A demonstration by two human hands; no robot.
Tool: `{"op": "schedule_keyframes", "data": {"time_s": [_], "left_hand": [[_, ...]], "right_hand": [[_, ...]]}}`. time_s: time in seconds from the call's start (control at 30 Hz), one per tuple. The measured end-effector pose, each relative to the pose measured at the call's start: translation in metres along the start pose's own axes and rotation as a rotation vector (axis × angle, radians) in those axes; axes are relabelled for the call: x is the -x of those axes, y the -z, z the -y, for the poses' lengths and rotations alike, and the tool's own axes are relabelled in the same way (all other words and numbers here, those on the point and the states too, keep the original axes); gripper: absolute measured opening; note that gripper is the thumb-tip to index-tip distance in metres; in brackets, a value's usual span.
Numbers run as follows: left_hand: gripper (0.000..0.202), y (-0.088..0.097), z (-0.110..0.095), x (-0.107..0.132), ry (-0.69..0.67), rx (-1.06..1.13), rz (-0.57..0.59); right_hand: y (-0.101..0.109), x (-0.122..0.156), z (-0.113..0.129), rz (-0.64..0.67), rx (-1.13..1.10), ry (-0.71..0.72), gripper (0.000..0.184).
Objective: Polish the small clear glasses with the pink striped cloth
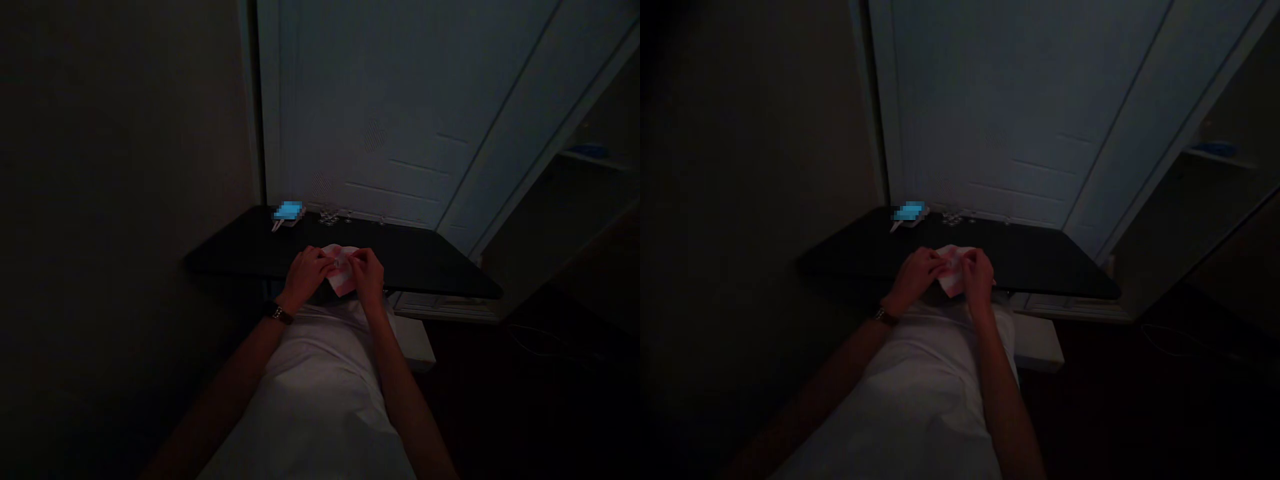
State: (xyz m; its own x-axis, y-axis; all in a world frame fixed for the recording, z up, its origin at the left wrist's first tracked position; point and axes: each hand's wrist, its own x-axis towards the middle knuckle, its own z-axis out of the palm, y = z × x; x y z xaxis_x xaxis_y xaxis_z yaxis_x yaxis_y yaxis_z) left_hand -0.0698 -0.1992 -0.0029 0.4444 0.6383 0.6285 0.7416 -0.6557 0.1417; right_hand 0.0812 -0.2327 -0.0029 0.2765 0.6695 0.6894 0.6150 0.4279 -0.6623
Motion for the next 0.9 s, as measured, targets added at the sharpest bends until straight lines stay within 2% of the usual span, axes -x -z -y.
{"op": "schedule_keyframes", "data": {"time_s": [0.17,0.27,0.4,0.53,0.9], "left_hand": [[0.018,-0.001,0.001,0.0,-0.005,0.007,-0.008],[0.017,-0.001,0.0,0.0,-0.018,0.009,-0.01],[0.016,0.0,0.0,0.0,-0.019,0.006,-0.015],[0.016,0.0,0.0,0.0,-0.028,0.03,-0.02],[0.015,0.001,-0.002,0.0,-0.01,0.022,-0.033]], "right_hand": [[0.001,-0.002,0.005,-0.064,-0.145,-0.094,0.013],[0.0,-0.002,0.006,-0.046,-0.177,-0.094,0.013],[-0.003,-0.002,0.006,0.031,-0.107,-0.013,0.011],[-0.005,-0.003,0.003,0.006,-0.014,0.066,0.012],[-0.01,-0.004,-0.005,0.035,0.076,0.077,0.012]]}}
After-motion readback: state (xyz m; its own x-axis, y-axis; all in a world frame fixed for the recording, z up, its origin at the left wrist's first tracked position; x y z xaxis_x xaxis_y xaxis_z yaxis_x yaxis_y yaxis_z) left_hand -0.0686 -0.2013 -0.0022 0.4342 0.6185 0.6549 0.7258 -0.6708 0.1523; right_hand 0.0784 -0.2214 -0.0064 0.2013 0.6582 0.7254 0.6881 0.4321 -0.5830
